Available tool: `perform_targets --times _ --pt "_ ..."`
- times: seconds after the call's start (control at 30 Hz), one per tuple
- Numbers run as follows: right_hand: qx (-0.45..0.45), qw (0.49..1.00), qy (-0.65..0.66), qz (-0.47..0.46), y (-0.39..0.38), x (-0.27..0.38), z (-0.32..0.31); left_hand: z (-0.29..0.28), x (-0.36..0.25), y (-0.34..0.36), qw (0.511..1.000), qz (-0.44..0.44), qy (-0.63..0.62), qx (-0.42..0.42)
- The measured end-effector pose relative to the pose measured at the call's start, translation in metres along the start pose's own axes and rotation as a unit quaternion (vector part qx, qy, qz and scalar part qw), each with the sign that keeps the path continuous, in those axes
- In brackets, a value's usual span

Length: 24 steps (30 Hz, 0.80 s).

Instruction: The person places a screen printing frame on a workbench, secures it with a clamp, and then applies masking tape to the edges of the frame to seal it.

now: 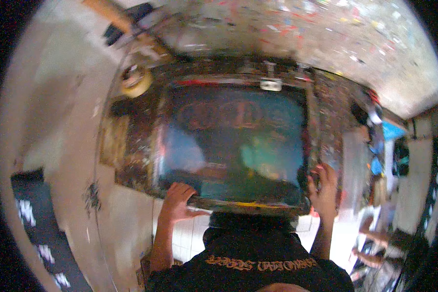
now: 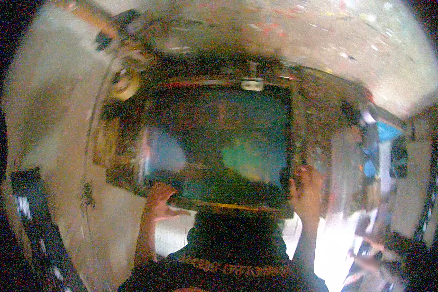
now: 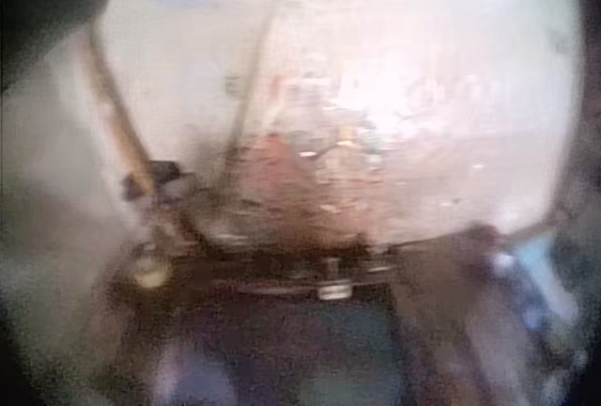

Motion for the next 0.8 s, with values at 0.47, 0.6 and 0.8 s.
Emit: perform_targets --times 0.47,0.6,0.8 --pt "-0.065 0.99 -0.128 0.009 0.144 -0.127 -0.152 -0.02 -0.015 0.127 0.989 -0.08 0.044 -0.116" --pt "-0.071 0.985 -0.131 -0.085 0.165 -0.02 -0.119 -0.076 0.1 0.076 0.964 -0.208 0.035 -0.162" --pt "0.0 0.995 -0.054 -0.082 0.041 0.049 -0.019 -0.064 0.155 -0.016 0.922 -0.317 0.062 -0.215"
Point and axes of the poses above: each hand's wrist, its own y-axis towards the middle knuckle, its own z-axis out of the palm, x = y × z, the point moved 6 cm from there along y, towards the middle knuckle, and after that the axes turned 12 degrees about y, right-handed, at the moved point
